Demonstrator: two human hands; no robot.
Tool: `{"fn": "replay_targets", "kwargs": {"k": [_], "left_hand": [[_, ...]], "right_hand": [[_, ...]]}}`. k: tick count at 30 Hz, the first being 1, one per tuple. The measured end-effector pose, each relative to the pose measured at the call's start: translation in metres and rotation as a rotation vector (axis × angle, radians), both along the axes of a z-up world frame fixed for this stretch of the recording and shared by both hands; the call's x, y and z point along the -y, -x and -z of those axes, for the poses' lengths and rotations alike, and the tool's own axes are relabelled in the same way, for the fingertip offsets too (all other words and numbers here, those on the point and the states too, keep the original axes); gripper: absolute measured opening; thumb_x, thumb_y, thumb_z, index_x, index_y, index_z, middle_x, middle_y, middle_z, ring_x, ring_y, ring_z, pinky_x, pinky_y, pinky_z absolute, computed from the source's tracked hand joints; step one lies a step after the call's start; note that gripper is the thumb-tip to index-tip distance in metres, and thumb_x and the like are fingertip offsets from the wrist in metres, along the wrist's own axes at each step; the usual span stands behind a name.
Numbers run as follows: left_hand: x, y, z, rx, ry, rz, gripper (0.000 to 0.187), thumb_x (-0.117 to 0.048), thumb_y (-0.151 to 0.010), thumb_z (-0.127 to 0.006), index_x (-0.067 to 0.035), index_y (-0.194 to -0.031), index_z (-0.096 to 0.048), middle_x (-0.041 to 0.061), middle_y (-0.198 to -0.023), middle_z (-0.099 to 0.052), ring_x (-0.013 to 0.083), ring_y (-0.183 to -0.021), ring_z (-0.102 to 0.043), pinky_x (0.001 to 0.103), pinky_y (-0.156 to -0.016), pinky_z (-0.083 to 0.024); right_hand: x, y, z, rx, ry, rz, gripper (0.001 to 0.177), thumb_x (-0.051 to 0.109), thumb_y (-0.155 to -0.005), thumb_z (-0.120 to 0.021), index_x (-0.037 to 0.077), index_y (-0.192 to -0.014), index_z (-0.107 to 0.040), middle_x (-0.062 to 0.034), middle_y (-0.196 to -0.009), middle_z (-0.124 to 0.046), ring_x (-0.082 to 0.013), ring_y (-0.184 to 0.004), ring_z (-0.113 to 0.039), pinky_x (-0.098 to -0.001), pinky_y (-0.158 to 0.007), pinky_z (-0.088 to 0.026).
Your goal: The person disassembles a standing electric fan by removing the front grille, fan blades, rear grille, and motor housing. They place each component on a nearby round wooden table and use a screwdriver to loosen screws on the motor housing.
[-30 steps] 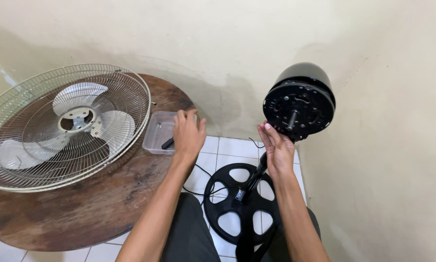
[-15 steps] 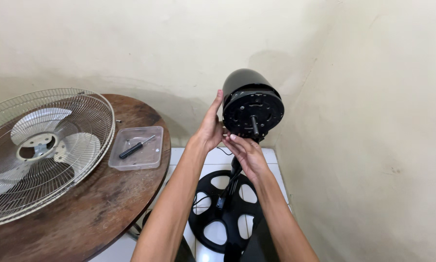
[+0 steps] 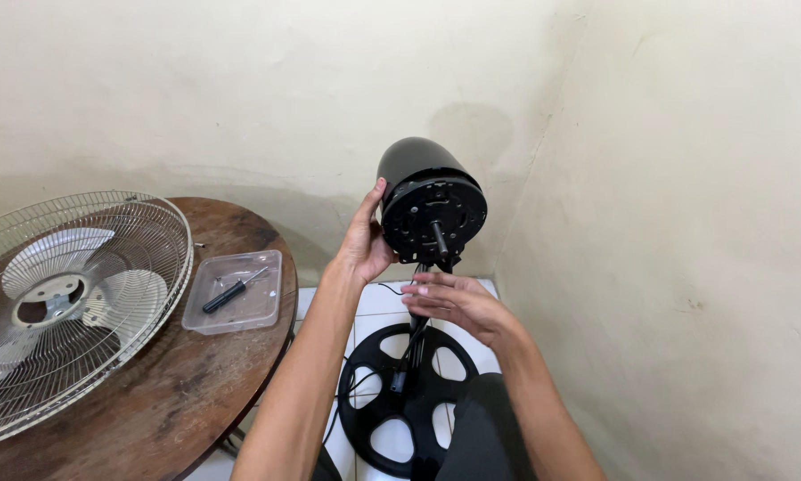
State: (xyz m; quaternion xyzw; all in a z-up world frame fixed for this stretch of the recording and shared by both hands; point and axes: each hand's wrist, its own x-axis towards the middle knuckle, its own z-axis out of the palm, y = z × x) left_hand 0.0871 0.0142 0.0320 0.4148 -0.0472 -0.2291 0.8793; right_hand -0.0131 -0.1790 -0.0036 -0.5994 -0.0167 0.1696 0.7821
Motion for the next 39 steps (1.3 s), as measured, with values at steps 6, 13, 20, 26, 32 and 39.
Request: {"fn": "replay_targets", "kwargs": {"k": [6, 13, 20, 26, 32, 39], "left_hand": [[0.003, -0.007, 0.009, 0.029, 0.034, -0.034, 0.117, -0.075, -0.068, -0.073, 0.012, -0.142, -0.046, 0.024, -0.136, -0.058, 0.0320, -0.126, -0.056, 0.050, -0.110, -0.042], [0.008, -0.004, 0.000, 0.069, 0.020, -0.060, 0.092, -0.076, -0.071, -0.064, -0.009, -0.133, -0.063, 0.014, -0.129, -0.064, 0.0259, -0.123, -0.058, 0.045, -0.107, -0.046], [0.012, -0.004, -0.008, 0.107, 0.028, -0.070, 0.082, -0.074, -0.084, -0.054, -0.007, -0.129, -0.065, 0.016, -0.124, -0.066, 0.0252, -0.115, -0.065, 0.047, -0.096, -0.058], [0.008, -0.033, -0.002, 0.118, -0.183, -0.013, 0.078, -0.074, -0.089, -0.046, -0.009, -0.128, -0.067, 0.013, -0.121, -0.070, 0.0192, -0.108, -0.067, 0.041, -0.090, -0.056], [-0.008, -0.044, -0.014, 0.254, -0.721, -0.452, 0.063, -0.061, -0.091, -0.055, -0.008, -0.120, -0.074, 0.017, -0.108, -0.074, 0.0232, -0.090, -0.065, 0.042, -0.080, -0.053], [0.007, 0.029, -0.070, 0.661, -1.160, -0.647, 0.072, -0.062, -0.098, -0.046, -0.004, -0.140, -0.055, 0.023, -0.132, -0.061, 0.0336, -0.121, -0.060, 0.052, -0.102, -0.044]], "right_hand": [[0.062, -0.012, -0.037, 0.157, 0.378, 0.427, 0.035, 0.025, -0.108, -0.044, -0.004, -0.121, -0.057, -0.0124, -0.101, -0.067, -0.0223, -0.092, -0.064, -0.0384, -0.082, -0.054], [0.036, -0.045, -0.088, 0.322, 0.340, 0.274, 0.077, 0.065, -0.093, -0.043, 0.024, -0.156, -0.030, -0.0076, -0.146, -0.044, -0.0219, -0.133, -0.046, -0.0490, -0.108, -0.042], [0.021, -0.094, -0.062, 0.025, 0.020, 0.175, 0.111, 0.090, -0.077, -0.038, 0.011, -0.154, -0.047, -0.0161, -0.145, -0.059, -0.0277, -0.128, -0.055, -0.0486, -0.100, -0.046], [0.033, -0.107, -0.025, 0.026, -0.178, 0.194, 0.123, 0.093, -0.071, -0.052, 0.005, -0.157, -0.042, -0.0155, -0.150, -0.055, -0.0287, -0.134, -0.051, -0.0490, -0.107, -0.042], [0.041, -0.098, -0.013, 0.130, -0.217, 0.168, 0.129, 0.084, -0.061, -0.066, 0.010, -0.157, -0.025, -0.0154, -0.153, -0.045, -0.0353, -0.140, -0.045, -0.0627, -0.109, -0.039], [0.041, -0.085, 0.004, 0.336, -0.291, 0.248, 0.114, 0.065, -0.074, -0.078, 0.007, -0.158, -0.027, -0.0133, -0.158, -0.042, -0.0295, -0.145, -0.041, -0.0515, -0.118, -0.032]]}}
